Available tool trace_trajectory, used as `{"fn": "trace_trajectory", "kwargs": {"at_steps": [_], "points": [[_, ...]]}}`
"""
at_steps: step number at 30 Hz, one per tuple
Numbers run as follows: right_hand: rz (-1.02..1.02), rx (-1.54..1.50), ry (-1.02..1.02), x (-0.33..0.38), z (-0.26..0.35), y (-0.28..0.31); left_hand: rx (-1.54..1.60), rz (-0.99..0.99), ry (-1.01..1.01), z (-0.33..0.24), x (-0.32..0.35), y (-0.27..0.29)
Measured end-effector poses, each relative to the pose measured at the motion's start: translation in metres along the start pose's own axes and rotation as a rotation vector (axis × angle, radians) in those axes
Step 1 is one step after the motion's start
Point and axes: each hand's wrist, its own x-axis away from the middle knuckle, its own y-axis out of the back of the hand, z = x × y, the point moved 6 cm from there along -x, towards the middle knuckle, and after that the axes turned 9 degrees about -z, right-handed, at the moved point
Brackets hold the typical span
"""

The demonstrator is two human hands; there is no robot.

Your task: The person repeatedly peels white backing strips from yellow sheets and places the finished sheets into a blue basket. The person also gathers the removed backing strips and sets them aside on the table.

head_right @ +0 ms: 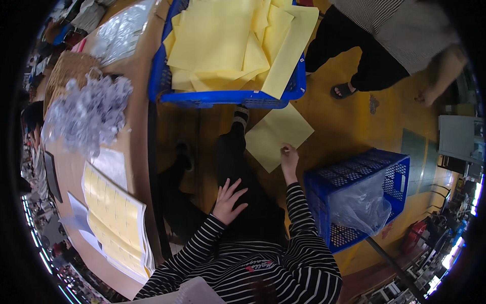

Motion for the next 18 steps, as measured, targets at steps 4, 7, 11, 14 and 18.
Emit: {"fn": "trace_trajectory", "kwargs": {"at_steps": [4,7,11,14,18], "points": [[0.348,0.060,-0.095,-0.016,-0.067,-0.109,-0.254,0.108,0.061,0.010,-0.033,-0.005],[0.420,0.311,0.014,-0.042,-0.099,-0.171,-0.301,0.128,0.032,0.013,-0.038,-0.014],[0.643,0.796,0.038,-0.074,-0.140,-0.245,-0.270,0.058,-0.024,0.010,-0.033,-0.026],[0.715,0.889,0.033,-0.083,-0.148,-0.285,-0.271,0.081,-0.024,0.007,-0.035,-0.034],[0.757,1.024,0.001,-0.087,-0.154,-0.310,-0.330,0.008,-0.069,0.006,-0.053,-0.025]]}}
